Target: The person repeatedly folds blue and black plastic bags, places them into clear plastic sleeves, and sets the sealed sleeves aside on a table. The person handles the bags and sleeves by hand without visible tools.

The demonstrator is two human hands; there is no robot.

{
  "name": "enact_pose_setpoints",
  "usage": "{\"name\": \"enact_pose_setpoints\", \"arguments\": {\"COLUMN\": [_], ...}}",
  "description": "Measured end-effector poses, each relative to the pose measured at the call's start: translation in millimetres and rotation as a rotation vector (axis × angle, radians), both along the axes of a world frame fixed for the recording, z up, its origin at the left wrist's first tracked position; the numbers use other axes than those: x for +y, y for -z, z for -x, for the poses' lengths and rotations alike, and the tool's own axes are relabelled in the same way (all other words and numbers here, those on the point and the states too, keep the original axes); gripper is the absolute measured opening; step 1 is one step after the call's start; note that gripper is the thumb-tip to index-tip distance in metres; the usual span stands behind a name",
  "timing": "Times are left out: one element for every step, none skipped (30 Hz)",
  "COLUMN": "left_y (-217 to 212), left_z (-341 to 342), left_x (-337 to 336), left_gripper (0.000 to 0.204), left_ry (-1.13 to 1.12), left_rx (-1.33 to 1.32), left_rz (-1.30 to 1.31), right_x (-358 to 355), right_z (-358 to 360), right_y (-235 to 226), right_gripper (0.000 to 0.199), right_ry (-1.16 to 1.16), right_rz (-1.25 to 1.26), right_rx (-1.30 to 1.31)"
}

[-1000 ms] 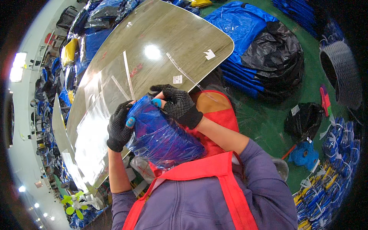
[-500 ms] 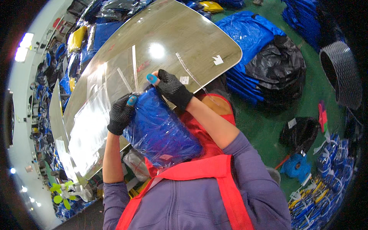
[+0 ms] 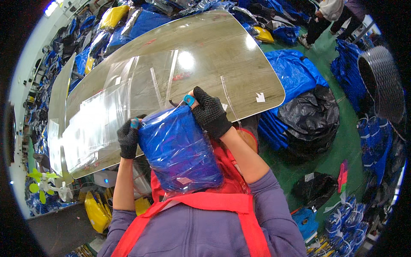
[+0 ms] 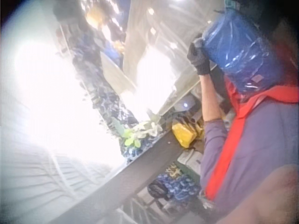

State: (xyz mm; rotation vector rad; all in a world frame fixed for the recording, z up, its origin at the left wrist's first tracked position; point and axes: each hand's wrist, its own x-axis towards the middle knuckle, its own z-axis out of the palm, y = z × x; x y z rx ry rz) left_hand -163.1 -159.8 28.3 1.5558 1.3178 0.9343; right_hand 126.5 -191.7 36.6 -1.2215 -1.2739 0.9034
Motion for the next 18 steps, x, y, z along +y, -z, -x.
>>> {"name": "enact_pose_setpoints", "arguments": {"left_y": [-1,-3,-7,-9,-13,-14,-17,-16,-16,-13,-10,-7,-3,1,4,4,3,0], "left_z": [-1,-2,-1,-2,0,0,3,2,4,3,2,0,-3,-6,-10,-14,-18,-23], "left_x": [4,8,11,13,14,13,11,8,4,0,-3,-7,-9,-10,-11,-9,-7,-2], "left_gripper": [0.039,0.039,0.037,0.036,0.035,0.031,0.028,0.026,0.024,0.023,0.023,0.023,0.023,0.022,0.022,0.023,0.022,0.02], "left_ry": [-0.13,-0.072,0.013,0.086,0.155,0.25,0.325,0.356,0.357,0.327,0.291,0.287,0.195,0.136,0.069,0.021,0.021,0.012], "left_rx": [0.058,-0.094,-0.121,-0.144,-0.17,-0.107,-0.142,-0.159,-0.132,-0.174,-0.184,-0.166,-0.155,-0.121,-0.123,-0.065,-0.078,-0.125], "left_rz": [0.055,-0.044,-0.034,-0.024,-0.016,-0.113,0.176,0.152,0.183,0.08,0.012,-0.036,-0.024,-0.01,-0.019,-0.098,-0.065,-0.078], "right_x": [3,5,6,8,8,8,7,5,4,2,1,-1,-2,-3,-4,-3,-2,1], "right_z": [-1,-3,-6,-10,-14,-19,-23,-26,-29,-31,-32,-31,-30,-29,-27,-26,-25,-25], "right_y": [0,-1,-2,-3,-5,-7,-9,-11,-13,-14,-15,-15,-14,-12,-9,-6,-3,0], "right_gripper": [0.024,0.024,0.024,0.024,0.024,0.02,0.016,0.016,0.016,0.016,0.017,0.017,0.018,0.018,0.019,0.019,0.019,0.02], "right_ry": [0.008,0.04,0.038,0.059,0.073,0.041,-0.094,-0.101,-0.154,-0.163,-0.183,-0.131,-0.132,-0.062,-0.026,0.022,0.089,0.126], "right_rz": [0.011,-0.011,-0.02,-0.062,-0.145,-0.077,-0.05,-0.06,0.026,0.01,0.076,0.2,0.132,0.103,0.048,-0.021,-0.051,-0.076], "right_rx": [-0.051,-0.09,-0.115,-0.131,-0.143,-0.064,0.147,0.127,0.064,0.058,0.024,-0.029,-0.015,-0.026,-0.03,-0.089,-0.113,-0.137]}}
